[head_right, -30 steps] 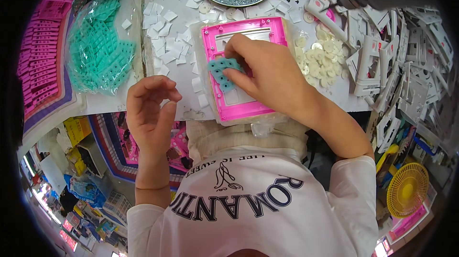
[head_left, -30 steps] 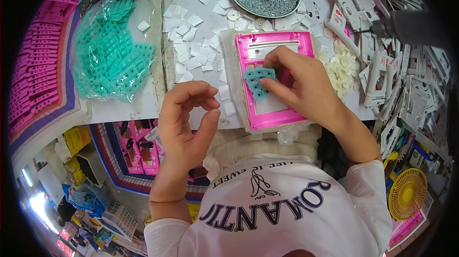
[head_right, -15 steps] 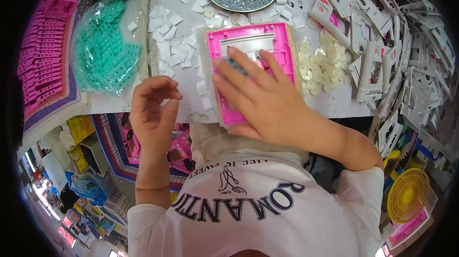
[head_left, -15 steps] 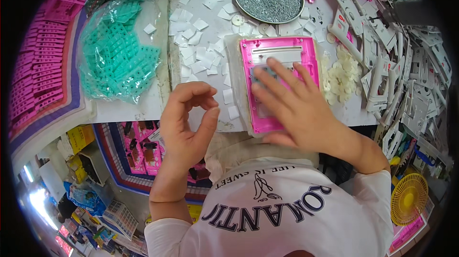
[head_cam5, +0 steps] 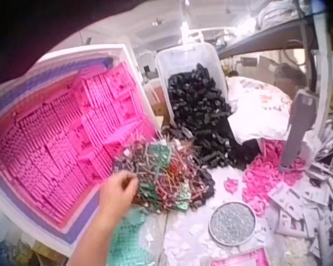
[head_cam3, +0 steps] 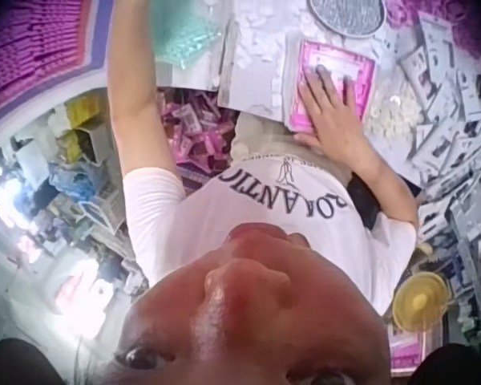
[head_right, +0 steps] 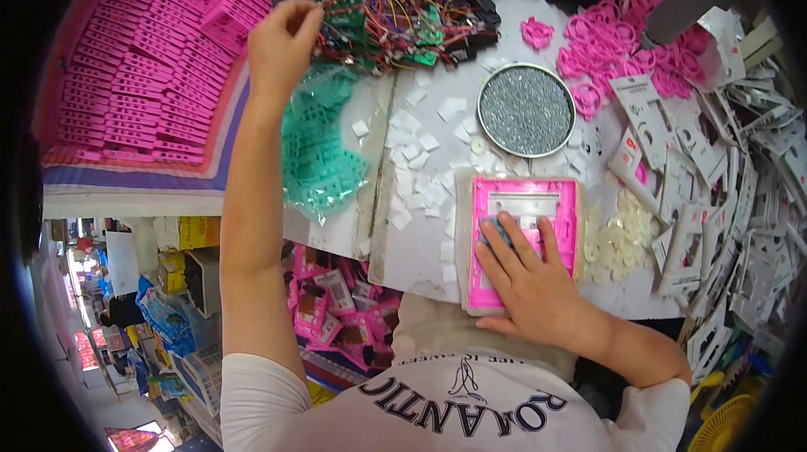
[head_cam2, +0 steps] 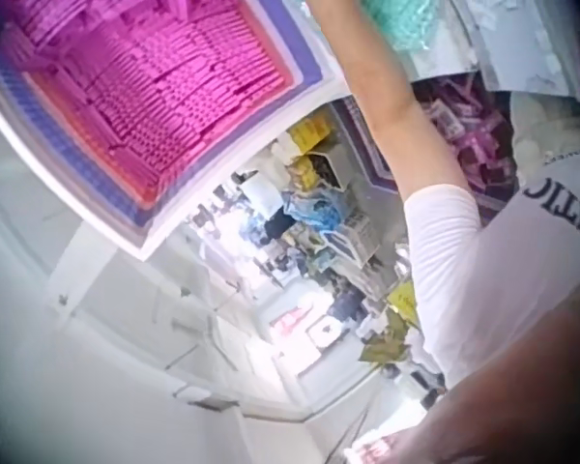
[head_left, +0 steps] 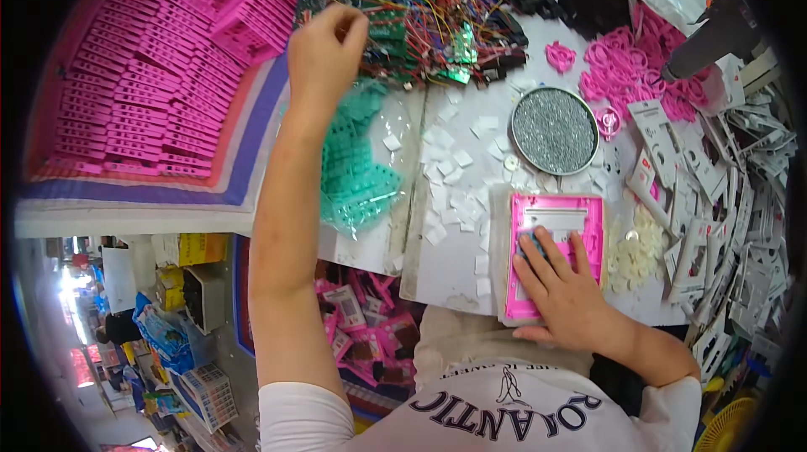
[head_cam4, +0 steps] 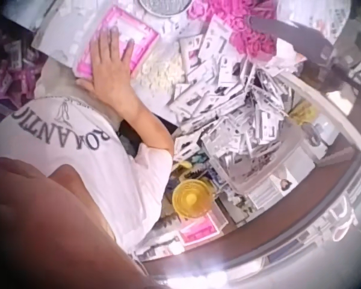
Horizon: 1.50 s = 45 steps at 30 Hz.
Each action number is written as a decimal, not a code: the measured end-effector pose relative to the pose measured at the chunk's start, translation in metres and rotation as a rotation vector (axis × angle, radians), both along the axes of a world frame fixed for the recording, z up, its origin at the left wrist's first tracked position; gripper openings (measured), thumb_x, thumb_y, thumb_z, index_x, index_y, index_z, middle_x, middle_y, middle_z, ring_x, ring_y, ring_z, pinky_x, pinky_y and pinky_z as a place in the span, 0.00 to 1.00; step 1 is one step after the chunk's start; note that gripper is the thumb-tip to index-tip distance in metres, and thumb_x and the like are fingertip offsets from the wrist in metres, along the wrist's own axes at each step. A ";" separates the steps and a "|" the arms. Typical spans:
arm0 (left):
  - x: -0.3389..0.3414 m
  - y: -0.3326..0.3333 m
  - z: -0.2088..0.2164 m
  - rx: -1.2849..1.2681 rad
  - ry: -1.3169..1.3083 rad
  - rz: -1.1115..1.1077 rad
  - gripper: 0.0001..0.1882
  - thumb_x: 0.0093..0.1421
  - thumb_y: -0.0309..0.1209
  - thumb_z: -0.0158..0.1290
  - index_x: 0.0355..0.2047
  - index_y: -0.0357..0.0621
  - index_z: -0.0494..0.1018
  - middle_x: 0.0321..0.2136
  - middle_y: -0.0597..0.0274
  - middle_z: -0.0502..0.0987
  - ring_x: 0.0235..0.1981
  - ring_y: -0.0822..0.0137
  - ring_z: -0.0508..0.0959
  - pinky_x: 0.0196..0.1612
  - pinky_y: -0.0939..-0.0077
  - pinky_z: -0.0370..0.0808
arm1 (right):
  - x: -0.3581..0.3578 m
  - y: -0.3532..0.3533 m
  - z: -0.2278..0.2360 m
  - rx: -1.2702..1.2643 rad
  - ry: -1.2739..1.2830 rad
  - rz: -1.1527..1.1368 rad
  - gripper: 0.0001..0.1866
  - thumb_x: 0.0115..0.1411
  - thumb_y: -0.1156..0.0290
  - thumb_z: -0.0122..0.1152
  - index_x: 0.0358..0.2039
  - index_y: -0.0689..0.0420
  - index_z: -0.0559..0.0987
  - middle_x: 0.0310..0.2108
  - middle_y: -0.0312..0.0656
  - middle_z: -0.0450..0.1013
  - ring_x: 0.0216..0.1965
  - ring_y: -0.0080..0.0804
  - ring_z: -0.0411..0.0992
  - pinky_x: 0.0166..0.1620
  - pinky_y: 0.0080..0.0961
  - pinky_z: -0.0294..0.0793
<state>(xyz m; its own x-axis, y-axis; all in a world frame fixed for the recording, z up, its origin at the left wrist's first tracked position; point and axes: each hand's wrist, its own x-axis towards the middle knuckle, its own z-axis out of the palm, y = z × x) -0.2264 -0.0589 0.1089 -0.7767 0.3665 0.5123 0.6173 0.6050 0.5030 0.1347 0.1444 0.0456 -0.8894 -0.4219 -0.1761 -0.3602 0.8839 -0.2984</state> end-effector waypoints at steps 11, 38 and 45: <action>-0.141 -0.051 0.008 -0.370 -0.368 0.289 0.19 0.55 0.41 0.66 0.38 0.36 0.82 0.27 0.61 0.82 0.30 0.66 0.80 0.35 0.74 0.77 | 0.031 0.047 0.003 -0.535 0.184 -0.207 0.27 0.46 0.61 0.75 0.47 0.59 0.80 0.45 0.46 0.77 0.47 0.47 0.74 0.57 0.50 0.70; -0.227 -0.128 -0.053 -0.204 -0.457 0.545 0.17 0.58 0.41 0.62 0.42 0.44 0.84 0.29 0.62 0.83 0.29 0.68 0.81 0.32 0.65 0.77 | 0.020 0.031 0.008 -0.475 0.196 -0.139 0.12 0.52 0.67 0.72 0.37 0.56 0.84 0.34 0.38 0.81 0.38 0.35 0.77 0.56 0.43 0.72; -0.220 -0.090 -0.026 -0.267 -0.435 0.446 0.17 0.57 0.43 0.64 0.37 0.44 0.82 0.26 0.65 0.80 0.29 0.68 0.81 0.33 0.62 0.77 | 0.019 0.028 0.009 -0.457 0.200 -0.127 0.12 0.52 0.67 0.72 0.37 0.56 0.84 0.33 0.38 0.81 0.38 0.35 0.77 0.56 0.42 0.72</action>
